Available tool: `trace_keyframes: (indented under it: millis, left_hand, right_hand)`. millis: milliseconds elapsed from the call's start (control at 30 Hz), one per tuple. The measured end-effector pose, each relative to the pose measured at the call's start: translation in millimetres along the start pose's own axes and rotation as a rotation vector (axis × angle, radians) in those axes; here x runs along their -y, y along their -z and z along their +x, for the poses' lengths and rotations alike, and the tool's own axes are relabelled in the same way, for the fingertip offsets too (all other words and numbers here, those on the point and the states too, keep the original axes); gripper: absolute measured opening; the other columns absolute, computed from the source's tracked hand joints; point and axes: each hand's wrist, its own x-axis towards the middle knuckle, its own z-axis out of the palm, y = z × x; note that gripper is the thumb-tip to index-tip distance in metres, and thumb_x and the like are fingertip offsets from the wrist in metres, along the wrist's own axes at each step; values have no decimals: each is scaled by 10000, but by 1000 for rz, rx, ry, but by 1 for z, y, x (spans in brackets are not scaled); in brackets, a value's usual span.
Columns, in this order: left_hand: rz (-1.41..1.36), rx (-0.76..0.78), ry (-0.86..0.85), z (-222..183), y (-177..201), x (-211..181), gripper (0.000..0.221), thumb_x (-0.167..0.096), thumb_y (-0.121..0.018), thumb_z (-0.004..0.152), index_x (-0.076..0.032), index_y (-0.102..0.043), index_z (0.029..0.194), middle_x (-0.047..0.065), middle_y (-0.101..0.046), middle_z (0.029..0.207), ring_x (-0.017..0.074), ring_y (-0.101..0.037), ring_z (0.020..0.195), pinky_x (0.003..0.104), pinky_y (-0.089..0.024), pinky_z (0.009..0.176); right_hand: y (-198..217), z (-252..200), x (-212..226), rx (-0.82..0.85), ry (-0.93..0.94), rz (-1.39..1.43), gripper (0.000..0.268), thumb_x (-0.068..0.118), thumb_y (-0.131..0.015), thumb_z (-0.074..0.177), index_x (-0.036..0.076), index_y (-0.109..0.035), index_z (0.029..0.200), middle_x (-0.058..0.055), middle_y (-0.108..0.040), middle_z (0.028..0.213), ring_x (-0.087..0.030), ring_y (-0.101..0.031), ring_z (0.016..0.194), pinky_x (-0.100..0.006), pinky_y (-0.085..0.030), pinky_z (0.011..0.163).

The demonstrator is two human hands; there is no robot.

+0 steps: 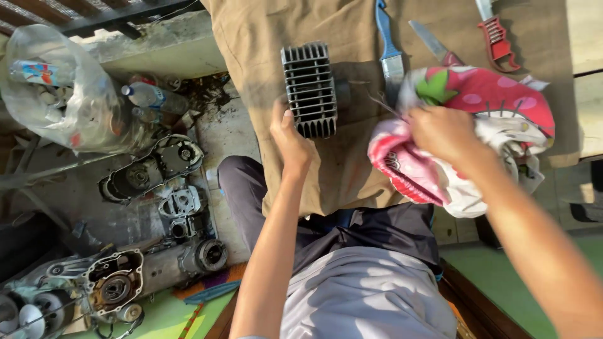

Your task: Cleaning an engine cylinder block using a screwdriver, a paintbrush, and a wire brush.

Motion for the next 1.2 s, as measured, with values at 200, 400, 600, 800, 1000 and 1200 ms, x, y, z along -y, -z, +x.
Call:
trace_keyframes:
  millis: [200, 400, 600, 800, 1000, 1200]
  left_hand:
    - [452, -50, -151, 21, 6, -47, 723, -305, -671, 949, 51, -322, 1474, 233, -426, 1406, 340, -497, 1257, 436, -433, 1115]
    - [762, 131, -82, 47, -28, -52, 558, -393, -734, 922, -193, -563, 1414, 235, -333, 1602, 411, -591, 1336, 454, -609, 1008]
    - [653, 64, -4, 45, -30, -58, 469, -328, -522, 1052, -130, -464, 1473, 186, -559, 1484, 358, -626, 1332, 478, -545, 1097]
    - [587, 72, 74, 44, -30, -67, 525, -358, -463, 1068, -130, -383, 1535, 219, -583, 1492, 349, -657, 1315, 456, -546, 1067]
    - [605, 56, 10, 41, -27, -50, 398, -366, -432, 1111, -234, -446, 1486, 171, -620, 1431, 280, -744, 1193, 401, -615, 1012]
    - [597, 36, 40, 44, -29, -55, 385, -322, -448, 1091, -213, -462, 1460, 142, -642, 1406, 292, -702, 1235, 414, -580, 1030]
  right_hand:
    - [65, 2, -134, 147, -393, -48, 682, 464, -480, 1128, 33, -784, 695, -145, -709, 599, -360, -633, 539, -404, -506, 549]
    - [-27, 111, -174, -298, -347, -155, 641, 468, -653, 1135, -163, -664, 1248, -334, -618, 1196, -459, -621, 1014, -535, -556, 747]
    - [12, 96, -138, -687, -133, 197, 163, 13, -582, 1184, -121, -654, 1244, -318, -726, 1033, -506, -679, 785, -571, -531, 698]
    - [65, -8, 12, -379, -27, 1229, 243, 191, -362, 1223, -34, -416, 1295, -72, -491, 804, -174, -566, 580, -341, -597, 663]
    - [53, -43, 64, -746, 9, 1003, 95, 30, -301, 1209, -47, -329, 1257, -234, -556, 1145, -285, -634, 887, -369, -468, 814]
    - [63, -41, 61, -712, -3, 1062, 158, -46, -375, 1157, -32, -336, 1309, -170, -503, 1100, -229, -569, 898, -320, -449, 810]
